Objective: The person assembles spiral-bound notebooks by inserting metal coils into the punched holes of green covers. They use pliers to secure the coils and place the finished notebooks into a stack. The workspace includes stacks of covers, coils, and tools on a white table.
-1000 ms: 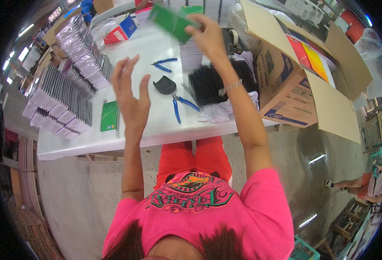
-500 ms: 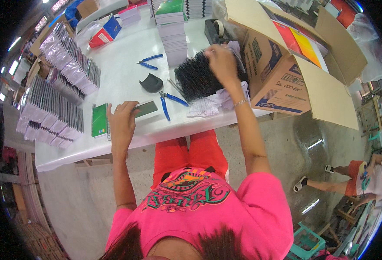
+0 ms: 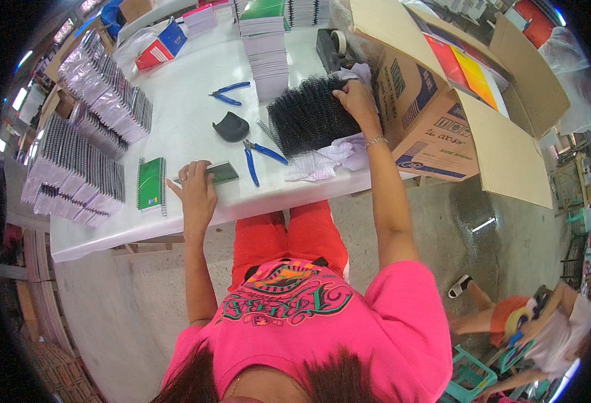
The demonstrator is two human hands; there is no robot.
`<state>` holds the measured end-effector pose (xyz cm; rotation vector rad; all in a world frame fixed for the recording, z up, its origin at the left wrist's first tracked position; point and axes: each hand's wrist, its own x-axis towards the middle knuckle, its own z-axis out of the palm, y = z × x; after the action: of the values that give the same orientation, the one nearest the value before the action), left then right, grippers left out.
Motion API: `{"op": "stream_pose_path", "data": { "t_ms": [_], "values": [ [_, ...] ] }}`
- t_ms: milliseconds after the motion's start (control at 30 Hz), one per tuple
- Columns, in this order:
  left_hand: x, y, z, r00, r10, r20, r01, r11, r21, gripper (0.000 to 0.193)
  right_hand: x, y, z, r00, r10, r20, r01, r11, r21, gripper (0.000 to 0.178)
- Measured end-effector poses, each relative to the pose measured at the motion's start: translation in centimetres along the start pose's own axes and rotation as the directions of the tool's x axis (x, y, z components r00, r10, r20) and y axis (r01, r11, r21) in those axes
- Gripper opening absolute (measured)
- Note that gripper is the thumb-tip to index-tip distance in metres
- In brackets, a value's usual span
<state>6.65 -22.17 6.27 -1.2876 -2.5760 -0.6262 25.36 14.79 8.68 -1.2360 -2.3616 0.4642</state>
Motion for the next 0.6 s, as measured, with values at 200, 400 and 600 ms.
{"op": "stream_pose_path", "data": {
  "t_ms": [200, 400, 600],
  "values": [
    [0.2, 0.9, 0.6, 0.996, -0.047, -0.081, 0.035, 0.989, -0.147, 0.041, -0.7, 1.7, -0.2, 0.995, -0.010, -0.094, 0.020, 0.994, 0.103, 0.036],
    [0.4, 1.3, 1.8, 0.977, -0.084, -0.195, 0.054, 0.987, -0.155, 0.052, 1.0, 2.5, 0.2, 0.989, 0.001, -0.145, 0.042, 0.955, 0.293, 0.028],
    [0.7, 2.1, 1.5, 0.963, -0.064, -0.263, 0.035, 0.993, -0.115, 0.047, -1.6, 3.3, 0.1, 0.973, -0.181, -0.143, 0.195, 0.977, 0.092, 0.033]
  ]
}}
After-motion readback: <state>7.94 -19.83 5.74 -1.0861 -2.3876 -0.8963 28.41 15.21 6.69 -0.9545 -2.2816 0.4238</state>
